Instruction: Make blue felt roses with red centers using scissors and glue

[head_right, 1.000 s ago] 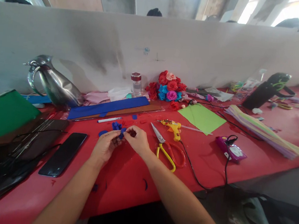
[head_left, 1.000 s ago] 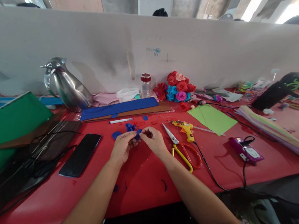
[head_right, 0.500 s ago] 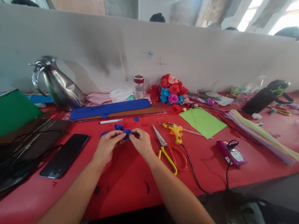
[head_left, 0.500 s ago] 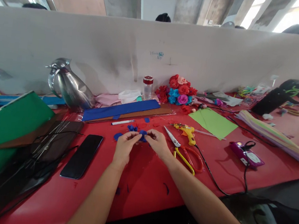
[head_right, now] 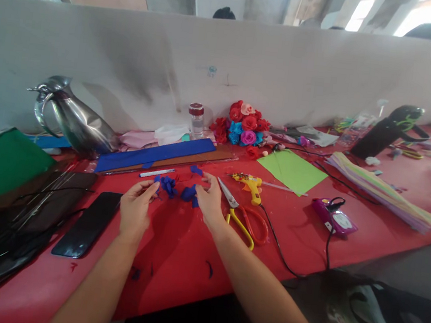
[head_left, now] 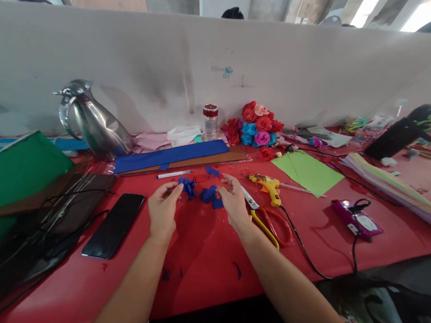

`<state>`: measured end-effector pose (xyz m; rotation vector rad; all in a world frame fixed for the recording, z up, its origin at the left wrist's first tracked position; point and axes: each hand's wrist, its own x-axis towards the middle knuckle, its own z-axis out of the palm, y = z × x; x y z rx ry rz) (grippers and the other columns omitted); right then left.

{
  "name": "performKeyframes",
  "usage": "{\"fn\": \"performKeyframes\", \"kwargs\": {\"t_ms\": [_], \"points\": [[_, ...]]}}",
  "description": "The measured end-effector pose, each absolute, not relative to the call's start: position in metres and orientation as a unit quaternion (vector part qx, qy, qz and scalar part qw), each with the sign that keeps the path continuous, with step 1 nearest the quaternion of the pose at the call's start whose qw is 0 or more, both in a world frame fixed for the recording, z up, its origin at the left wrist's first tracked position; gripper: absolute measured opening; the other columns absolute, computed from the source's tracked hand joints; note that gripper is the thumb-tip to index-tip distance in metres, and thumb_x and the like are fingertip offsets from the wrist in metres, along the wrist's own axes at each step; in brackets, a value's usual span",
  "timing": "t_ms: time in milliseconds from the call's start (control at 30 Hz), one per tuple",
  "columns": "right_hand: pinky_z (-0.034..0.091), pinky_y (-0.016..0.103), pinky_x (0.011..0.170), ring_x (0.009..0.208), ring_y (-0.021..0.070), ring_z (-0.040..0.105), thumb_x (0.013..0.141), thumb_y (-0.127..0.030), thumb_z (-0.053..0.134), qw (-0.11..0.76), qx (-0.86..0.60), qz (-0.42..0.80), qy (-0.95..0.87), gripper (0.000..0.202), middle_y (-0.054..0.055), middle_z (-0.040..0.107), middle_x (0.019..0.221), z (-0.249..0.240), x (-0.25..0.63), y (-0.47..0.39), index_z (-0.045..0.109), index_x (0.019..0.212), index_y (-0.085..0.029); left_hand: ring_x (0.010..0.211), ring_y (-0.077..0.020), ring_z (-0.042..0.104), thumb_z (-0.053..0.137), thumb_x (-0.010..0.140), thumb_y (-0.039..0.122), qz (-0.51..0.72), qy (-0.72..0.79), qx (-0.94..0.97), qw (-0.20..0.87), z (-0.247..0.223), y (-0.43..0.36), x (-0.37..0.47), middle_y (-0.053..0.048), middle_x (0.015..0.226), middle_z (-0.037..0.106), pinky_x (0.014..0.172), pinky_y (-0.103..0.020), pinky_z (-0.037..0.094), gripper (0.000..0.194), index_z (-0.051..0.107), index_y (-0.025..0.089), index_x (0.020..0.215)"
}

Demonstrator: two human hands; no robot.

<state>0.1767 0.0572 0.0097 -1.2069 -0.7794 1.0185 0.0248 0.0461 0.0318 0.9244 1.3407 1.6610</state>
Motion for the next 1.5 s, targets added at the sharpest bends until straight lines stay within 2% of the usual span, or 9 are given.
{"fn": "performKeyframes", "kwargs": {"t_ms": [100, 333, 500, 633, 833, 967, 1100, 1300, 1500], "points": [[0.045, 0.025, 0.056, 0.061, 0.0123, 0.056, 0.072, -0.031, 0.059, 0.609, -0.498, 0.463, -0.408, 0.015, -0.001, 0.062, 0.070, 0.018, 0.175, 0.049, 0.063, 0.082, -0.021, 0.067, -0.0145, 0.054, 0.074, 0.062, 0.033, 0.623, 0.528, 0.453, 0.358, 0.028, 0.042, 0.030, 0.000, 0.072, 0.064, 0.067, -0.027, 0.043, 0.018, 0.070, 0.020, 0.074], [0.036, 0.023, 0.048, 0.054, 0.0101, 0.053, 0.071, -0.051, 0.066, 0.530, -0.452, 0.579, -0.423, 0.031, -0.001, 0.063, 0.070, 0.033, 0.165, 0.033, 0.060, 0.074, -0.020, 0.069, -0.0175, 0.054, 0.066, 0.075, 0.033, 0.547, 0.518, 0.625, 0.203, 0.021, 0.035, 0.034, -0.003, 0.075, 0.061, 0.067, -0.029, 0.042, 0.012, 0.074, 0.024, 0.077], [0.039, 0.022, 0.050, 0.057, 0.0111, 0.057, 0.067, -0.046, 0.069, 0.527, -0.446, 0.631, -0.354, 0.029, 0.000, 0.064, 0.070, 0.035, 0.163, 0.030, 0.059, 0.075, -0.020, 0.068, -0.0183, 0.054, 0.056, 0.085, 0.029, 0.459, 0.486, 0.744, -0.005, 0.020, 0.030, 0.031, -0.006, 0.072, 0.063, 0.068, -0.031, 0.038, 0.020, 0.075, 0.024, 0.080], [0.038, 0.023, 0.048, 0.053, 0.0122, 0.058, 0.071, -0.049, 0.064, 0.535, -0.428, 0.673, -0.279, 0.032, -0.002, 0.063, 0.066, 0.033, 0.165, 0.033, 0.056, 0.087, -0.022, 0.067, -0.0187, 0.054, 0.057, 0.085, 0.027, 0.431, 0.473, 0.764, -0.089, 0.022, 0.029, 0.028, -0.006, 0.070, 0.064, 0.068, -0.033, 0.037, 0.019, 0.075, 0.025, 0.079], [0.040, 0.022, 0.051, 0.056, 0.0109, 0.057, 0.057, -0.026, 0.071, 0.591, -0.442, 0.582, -0.342, 0.034, -0.007, 0.059, 0.062, 0.022, 0.167, 0.040, 0.056, 0.088, -0.022, 0.073, -0.0193, 0.057, 0.052, 0.086, 0.022, 0.395, 0.435, 0.807, -0.056, 0.022, 0.031, 0.028, -0.006, 0.074, 0.065, 0.071, -0.033, 0.039, 0.022, 0.074, 0.026, 0.087], [0.042, 0.024, 0.053, 0.059, 0.0119, 0.060, 0.061, -0.025, 0.067, 0.609, -0.462, 0.540, -0.352, 0.029, -0.006, 0.059, 0.066, 0.018, 0.169, 0.042, 0.056, 0.088, -0.022, 0.086, -0.0249, 0.057, 0.051, 0.080, 0.015, 0.433, 0.509, 0.742, -0.049, 0.022, 0.041, 0.014, -0.010, 0.090, 0.066, 0.078, -0.037, 0.040, 0.026, 0.072, 0.022, 0.095], [0.044, 0.025, 0.056, 0.060, 0.0124, 0.061, 0.060, -0.025, 0.069, 0.617, -0.467, 0.527, -0.352, 0.027, -0.005, 0.061, 0.067, 0.020, 0.172, 0.043, 0.058, 0.085, -0.021, 0.084, -0.0318, 0.052, 0.052, 0.072, 0.011, 0.408, 0.646, 0.643, -0.062, 0.012, 0.054, -0.007, -0.015, 0.090, 0.064, 0.077, -0.044, 0.037, 0.026, 0.073, 0.017, 0.086], [0.044, 0.024, 0.054, 0.059, 0.0120, 0.059, 0.060, -0.027, 0.071, 0.625, -0.461, 0.525, -0.347, 0.022, -0.003, 0.062, 0.064, 0.019, 0.172, 0.044, 0.059, 0.077, -0.021, 0.088, -0.0313, 0.051, 0.059, 0.073, 0.020, 0.359, 0.652, 0.667, -0.017, -0.002, 0.062, -0.007, -0.011, 0.091, 0.067, 0.074, -0.044, 0.036, 0.014, 0.073, 0.024, 0.074], [0.041, 0.023, 0.052, 0.057, 0.0104, 0.055, 0.058, -0.028, 0.071, 0.627, -0.464, 0.523, -0.345, 0.019, -0.004, 0.060, 0.061, 0.019, 0.171, 0.044, 0.061, 0.071, -0.019, 0.096, -0.0344, 0.053, 0.054, 0.075, 0.016, 0.299, 0.660, 0.689, -0.003, 0.004, 0.064, 0.003, -0.013, 0.088, 0.070, 0.078, -0.049, 0.037, 0.019, 0.072, 0.023, 0.072]]}}
